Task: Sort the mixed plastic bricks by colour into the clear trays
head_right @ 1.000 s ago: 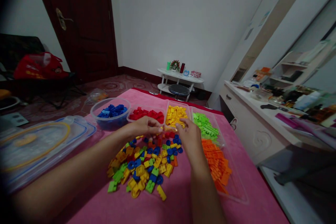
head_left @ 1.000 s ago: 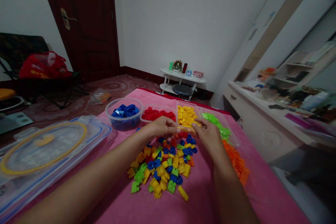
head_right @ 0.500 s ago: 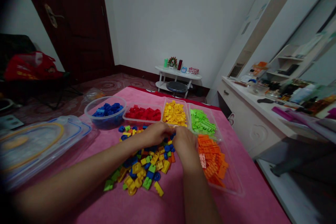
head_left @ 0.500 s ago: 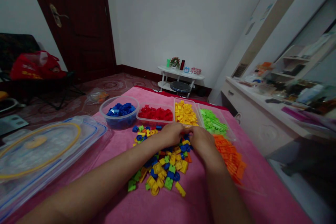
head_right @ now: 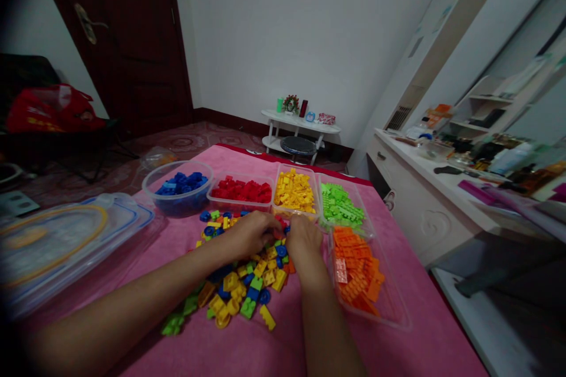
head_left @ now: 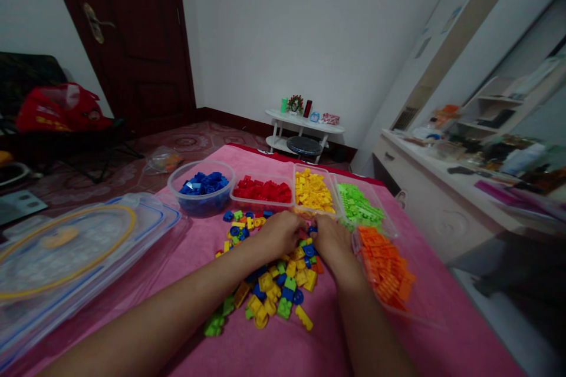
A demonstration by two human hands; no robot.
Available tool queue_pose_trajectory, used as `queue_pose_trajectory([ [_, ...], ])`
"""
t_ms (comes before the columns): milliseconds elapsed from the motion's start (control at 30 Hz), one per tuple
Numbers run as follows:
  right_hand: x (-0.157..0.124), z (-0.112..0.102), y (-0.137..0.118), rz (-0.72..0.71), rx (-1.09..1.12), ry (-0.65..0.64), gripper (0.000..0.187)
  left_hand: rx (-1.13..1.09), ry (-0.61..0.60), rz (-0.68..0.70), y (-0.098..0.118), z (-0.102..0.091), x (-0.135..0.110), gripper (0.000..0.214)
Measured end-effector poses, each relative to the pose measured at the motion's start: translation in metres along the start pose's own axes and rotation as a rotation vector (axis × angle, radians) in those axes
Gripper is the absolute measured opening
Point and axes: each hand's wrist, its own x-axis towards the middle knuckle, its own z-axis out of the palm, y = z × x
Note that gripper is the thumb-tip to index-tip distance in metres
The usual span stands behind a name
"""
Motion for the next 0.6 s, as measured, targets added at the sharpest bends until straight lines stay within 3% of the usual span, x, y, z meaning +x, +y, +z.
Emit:
queue_pose_trajectory([
  [167,0.001,0.001,0.003,0.002,-0.006,0.027,0.024,-0.51,0.069,-0.172,-0.014,-0.002,-0.004,0.025],
  [300,-0.004,-0.017,0.0,-0.023,0.073,0.068,0.022,-0.99,0.067,-0.386,-0.018,-0.005,-0.005,0.026],
  [367,-0.009,-0.027,-0.006,-0.105,0.181,0.128,0.021,-1.189,0.046,-0.457,-0.018,-0.007,-0.006,0.03],
  [500,-0.017,-0.037,-0.022,-0.348,0.457,0.159,0.027,-1.54,-0.119,-0.522,-0.017,-0.012,-0.007,0.043],
  [600,-0.02,-0.037,-0.03,-0.418,0.598,0.186,0.028,-1.708,-0.262,-0.485,-0.018,-0.014,-0.008,0.044],
])
